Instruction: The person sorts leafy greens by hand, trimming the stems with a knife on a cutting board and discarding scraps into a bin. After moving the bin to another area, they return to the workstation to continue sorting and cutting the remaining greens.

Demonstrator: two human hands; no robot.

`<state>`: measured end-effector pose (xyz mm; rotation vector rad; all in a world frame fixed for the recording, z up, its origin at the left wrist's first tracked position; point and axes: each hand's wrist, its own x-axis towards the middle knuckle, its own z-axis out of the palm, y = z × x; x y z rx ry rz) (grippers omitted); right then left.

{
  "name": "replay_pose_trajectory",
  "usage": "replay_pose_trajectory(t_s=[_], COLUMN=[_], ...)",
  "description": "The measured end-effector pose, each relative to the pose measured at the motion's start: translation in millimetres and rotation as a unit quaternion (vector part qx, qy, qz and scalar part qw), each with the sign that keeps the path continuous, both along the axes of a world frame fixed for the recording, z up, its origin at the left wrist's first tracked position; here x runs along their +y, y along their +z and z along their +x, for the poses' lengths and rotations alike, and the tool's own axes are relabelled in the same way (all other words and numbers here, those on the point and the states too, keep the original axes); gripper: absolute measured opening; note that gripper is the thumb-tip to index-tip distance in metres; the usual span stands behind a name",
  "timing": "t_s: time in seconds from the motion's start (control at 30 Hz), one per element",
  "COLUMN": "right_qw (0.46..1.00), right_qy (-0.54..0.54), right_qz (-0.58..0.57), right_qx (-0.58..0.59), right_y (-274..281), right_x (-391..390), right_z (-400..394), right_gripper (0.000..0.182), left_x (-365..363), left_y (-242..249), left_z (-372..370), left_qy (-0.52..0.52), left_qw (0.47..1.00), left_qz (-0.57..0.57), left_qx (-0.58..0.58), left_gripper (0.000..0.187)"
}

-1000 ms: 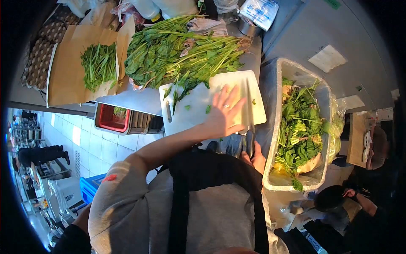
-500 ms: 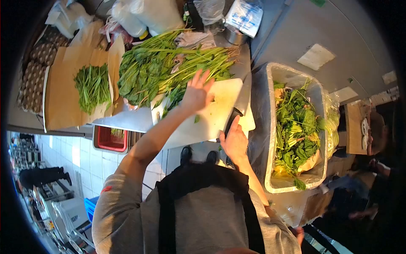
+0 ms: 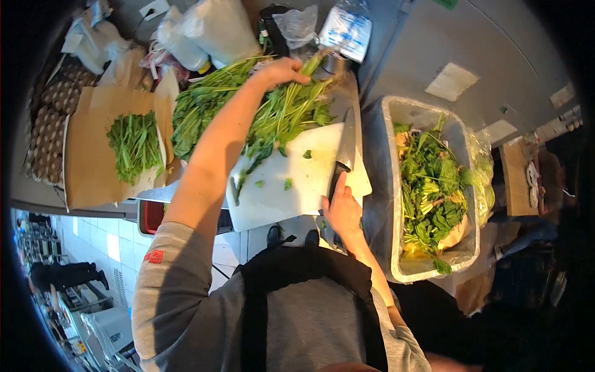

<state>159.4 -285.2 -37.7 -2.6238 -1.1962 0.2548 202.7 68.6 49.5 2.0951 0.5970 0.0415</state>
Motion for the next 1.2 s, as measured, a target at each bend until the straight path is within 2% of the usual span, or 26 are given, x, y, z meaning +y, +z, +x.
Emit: replay_pose_trajectory(t_s=[0.03,0.13,0.17,0.27,0.33,0.37,0.4,0.47,0.5,0.6,0.7,0.73,0.8,0.87,0.97,1.07,1.13,1.17,1.2], right_qw=[1.000,0.998,0.997,0.997,0.978,0.947,0.925,0.915,0.909,0.838,0.882,0.894,0.914,0.907,0.885,0.851,0.824,0.801,0.797], right_qy=[0.004,0.030,0.038,0.065,0.131,0.144,0.169,0.173,0.177,0.246,0.169,0.113,0.030,0.028,0.028,0.032,0.034,0.023,0.030], right_qz=[0.003,-0.037,-0.054,-0.029,0.159,0.285,0.338,0.347,0.327,0.332,0.380,0.415,0.364,0.379,0.403,0.431,0.453,0.428,0.423], right_qx=[0.019,0.042,0.032,0.025,-0.008,-0.028,-0.025,0.113,0.190,0.357,0.222,0.127,0.175,0.183,0.233,0.299,0.340,0.417,0.429], right_y=[3,13,23,55,81,92,101,117,125,133,123,128,140,138,141,150,164,181,191], right_x=[0,-3,0,27,68,97,132,198,221,260,288,284,277,274,266,254,247,236,233], right_z=[1,9,14,51,77,86,99,111,109,89,102,102,116,132,150,162,168,160,160], right_gripper=[0.085,0.088,0.086,0.064,0.054,0.043,0.047,0.052,0.056,0.057,0.055,0.052,0.047,0.045,0.041,0.038,0.037,0.032,0.031], left_x=[15,28,29,45,38,45,41,26,24,22,32,38,46,72,133,134,156,161,160], left_y=[11,75,98,134,165,166,170,178,177,160,142,136,123,105,61,56,45,38,25], left_z=[-10,-54,-67,-93,-106,-109,-111,-112,-112,-109,-110,-113,-123,-134,-147,-165,-176,-175,-167], left_qy=[-0.026,0.059,0.067,0.068,0.037,0.033,0.019,-0.012,-0.025,0.007,0.161,0.210,0.294,0.338,0.355,0.369,0.365,0.359,0.403], left_qw=[0.994,0.980,0.980,0.974,0.974,0.972,0.971,0.970,0.969,0.962,0.939,0.926,0.906,0.894,0.897,0.893,0.921,0.925,0.874], left_qz=[-0.094,-0.143,-0.101,-0.020,-0.005,0.010,0.016,0.029,-0.006,-0.056,-0.089,-0.106,-0.081,-0.080,-0.005,-0.050,0.056,0.110,0.271], left_qx=[-0.053,-0.123,-0.158,-0.216,-0.224,-0.234,-0.238,-0.242,-0.244,-0.268,-0.291,-0.295,-0.293,-0.282,-0.264,-0.252,-0.123,-0.057,-0.008], left_gripper=[0.033,0.025,0.023,0.025,0.025,0.026,0.026,0.027,0.028,0.021,0.022,0.022,0.018,0.014,0.011,0.016,0.024,0.029,0.030])
